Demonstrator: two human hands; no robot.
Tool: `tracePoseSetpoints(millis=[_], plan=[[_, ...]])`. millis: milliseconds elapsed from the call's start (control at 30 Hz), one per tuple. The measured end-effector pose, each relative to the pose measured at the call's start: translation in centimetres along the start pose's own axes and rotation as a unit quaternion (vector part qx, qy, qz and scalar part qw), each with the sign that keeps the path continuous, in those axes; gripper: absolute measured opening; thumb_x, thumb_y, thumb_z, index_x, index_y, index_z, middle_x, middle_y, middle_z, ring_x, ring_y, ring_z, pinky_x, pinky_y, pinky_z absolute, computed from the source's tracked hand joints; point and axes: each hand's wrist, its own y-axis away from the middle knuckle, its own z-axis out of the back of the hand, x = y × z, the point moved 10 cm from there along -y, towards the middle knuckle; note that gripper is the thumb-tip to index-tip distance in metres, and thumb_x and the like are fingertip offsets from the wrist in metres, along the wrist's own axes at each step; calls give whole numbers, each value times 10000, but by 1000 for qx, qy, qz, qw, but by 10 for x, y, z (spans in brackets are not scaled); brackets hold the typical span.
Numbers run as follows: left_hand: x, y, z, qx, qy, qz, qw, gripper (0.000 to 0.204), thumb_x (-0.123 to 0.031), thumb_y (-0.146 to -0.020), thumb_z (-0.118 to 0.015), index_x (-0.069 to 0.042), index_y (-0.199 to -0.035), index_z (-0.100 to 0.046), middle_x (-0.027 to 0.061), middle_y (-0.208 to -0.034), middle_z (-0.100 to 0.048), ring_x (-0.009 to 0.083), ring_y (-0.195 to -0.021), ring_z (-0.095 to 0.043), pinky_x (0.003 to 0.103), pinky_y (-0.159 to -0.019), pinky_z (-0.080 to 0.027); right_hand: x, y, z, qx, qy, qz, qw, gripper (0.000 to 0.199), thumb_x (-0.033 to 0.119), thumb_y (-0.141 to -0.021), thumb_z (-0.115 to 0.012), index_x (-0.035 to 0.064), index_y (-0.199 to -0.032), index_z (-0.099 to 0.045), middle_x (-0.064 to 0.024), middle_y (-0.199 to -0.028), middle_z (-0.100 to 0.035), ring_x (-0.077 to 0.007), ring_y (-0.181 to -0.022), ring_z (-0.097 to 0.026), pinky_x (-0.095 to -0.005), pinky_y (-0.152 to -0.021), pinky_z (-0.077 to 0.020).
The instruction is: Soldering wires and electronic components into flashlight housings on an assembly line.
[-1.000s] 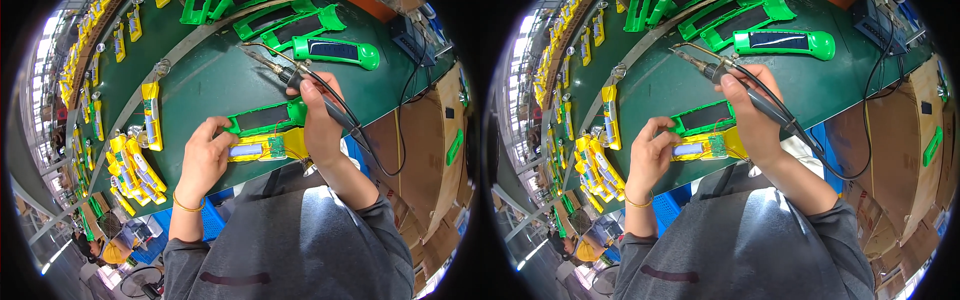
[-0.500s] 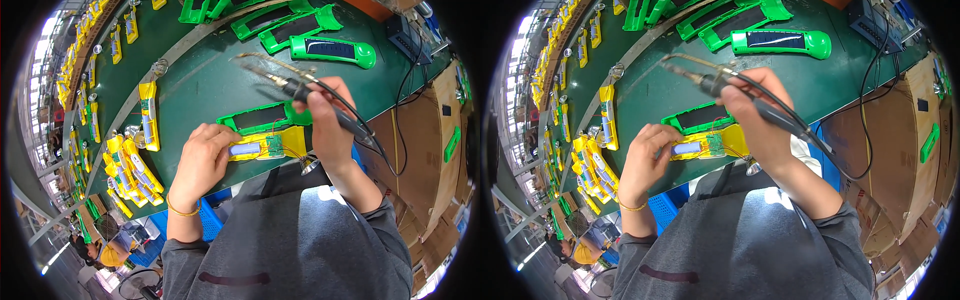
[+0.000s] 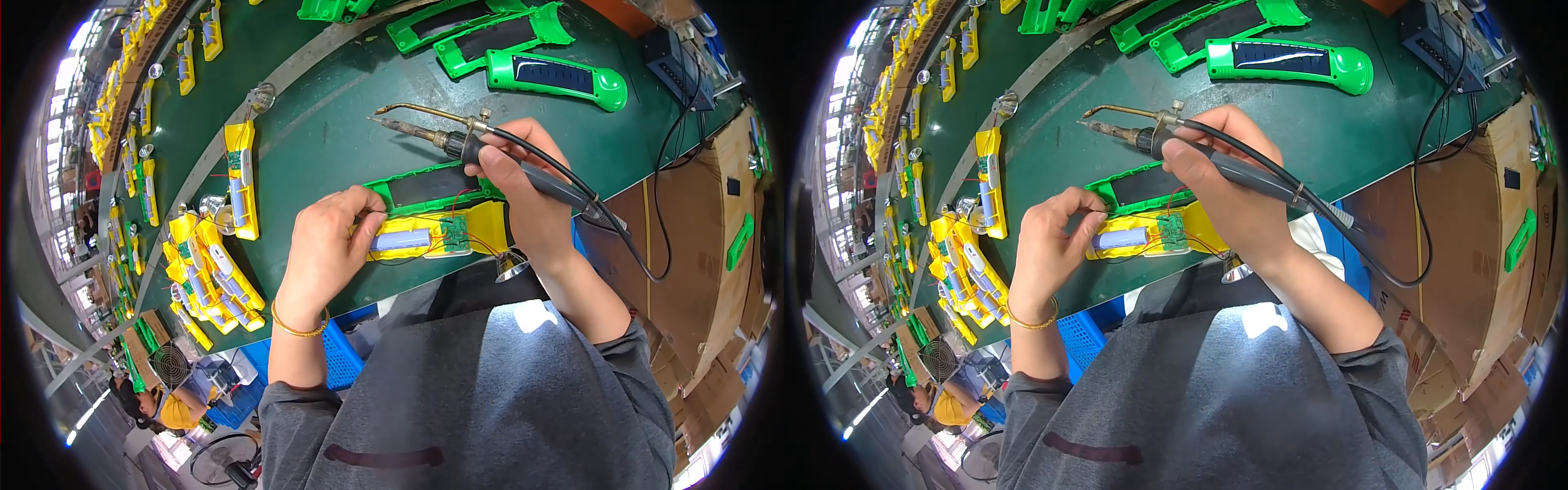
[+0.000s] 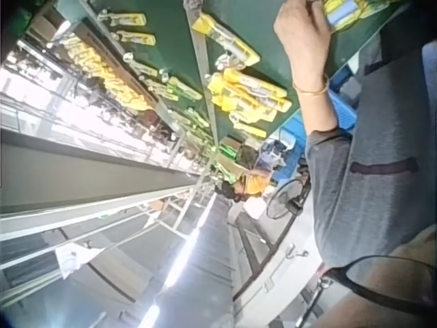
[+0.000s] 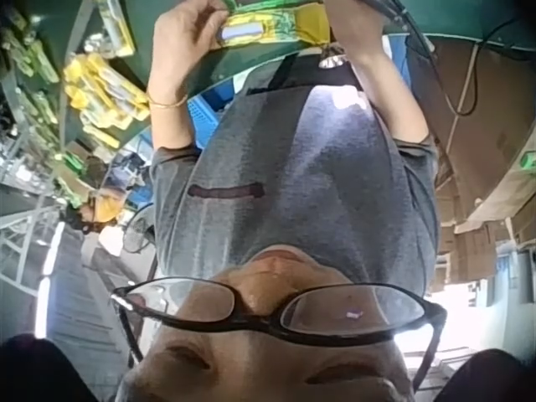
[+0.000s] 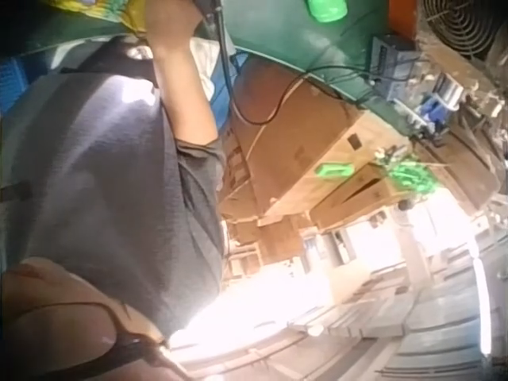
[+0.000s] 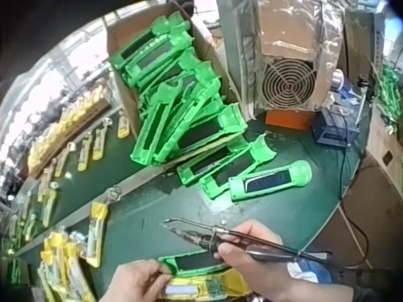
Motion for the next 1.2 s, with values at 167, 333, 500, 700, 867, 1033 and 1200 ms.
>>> tracePoseSetpoints(millis=[167,333,500,700,867,1033,1200], plan=[[-15,5,9,-82,-74,-99,989,71,-15,-737,-625,-43,-800,-609,89,-732,-610,269,-693,-587,340,-607,-454,-1,-2,0,-1,-1,-1,1000,167,132,-862,-604,6,-939,-528,-60,-831,-589,-120,-756,-594,-238,-720,-477],[21,15,0,-108,279,50,953,103,16,-776,-639,-20,-868,-667,59,-835,-673,118,-718,-595,245,-625,-467,6,-2,0,8,4,-4,1000,121,87,-860,-561,4,-939,-523,-61,-807,-578,-112,-705,-569,-238,-683,-466],[27,21,-15,-129,546,137,817,184,60,-789,-655,24,-969,-646,53,-818,-664,94,-715,-614,198,-670,-491,24,-4,11,13,48,17,999,103,64,-842,-538,8,-928,-524,-66,-805,-564,-115,-666,-546,-234,-633,-451],[36,20,0,-166,380,132,900,107,35,-782,-660,21,-889,-659,28,-773,-638,64,-648,-559,208,-573,-451,24,-13,14,66,131,12,989,131,73,-812,-591,16,-910,-525,-49,-783,-556,-101,-668,-543,-224,-604,-443],[17,6,8,-133,93,111,981,80,-8,-750,-644,-3,-828,-661,75,-684,-568,161,-558,-538,280,-532,-430,16,-11,-6,156,258,8,953,159,30,-748,-672,28,-837,-541,5,-724,-567,-40,-668,-496,-192,-590,-397],[3,-9,5,-88,-27,75,993,56,-31,-743,-602,-4,-760,-648,141,-698,-557,319,-642,-566,395,-598,-461,7,-12,-11,180,266,9,947,164,57,-720,-698,36,-783,-548,27,-693,-552,-32,-634,-476,-204,-565,-385],[0,-16,4,-73,-75,59,993,44,-41,-731,-615,-4,-729,-638,152,-680,-543,330,-641,-563,421,-595,-458,-2,-15,-11,189,279,-13,942,155,60,-719,-693,34,-777,-552,24,-683,-546,-37,-631,-477,-209,-561,-383]])
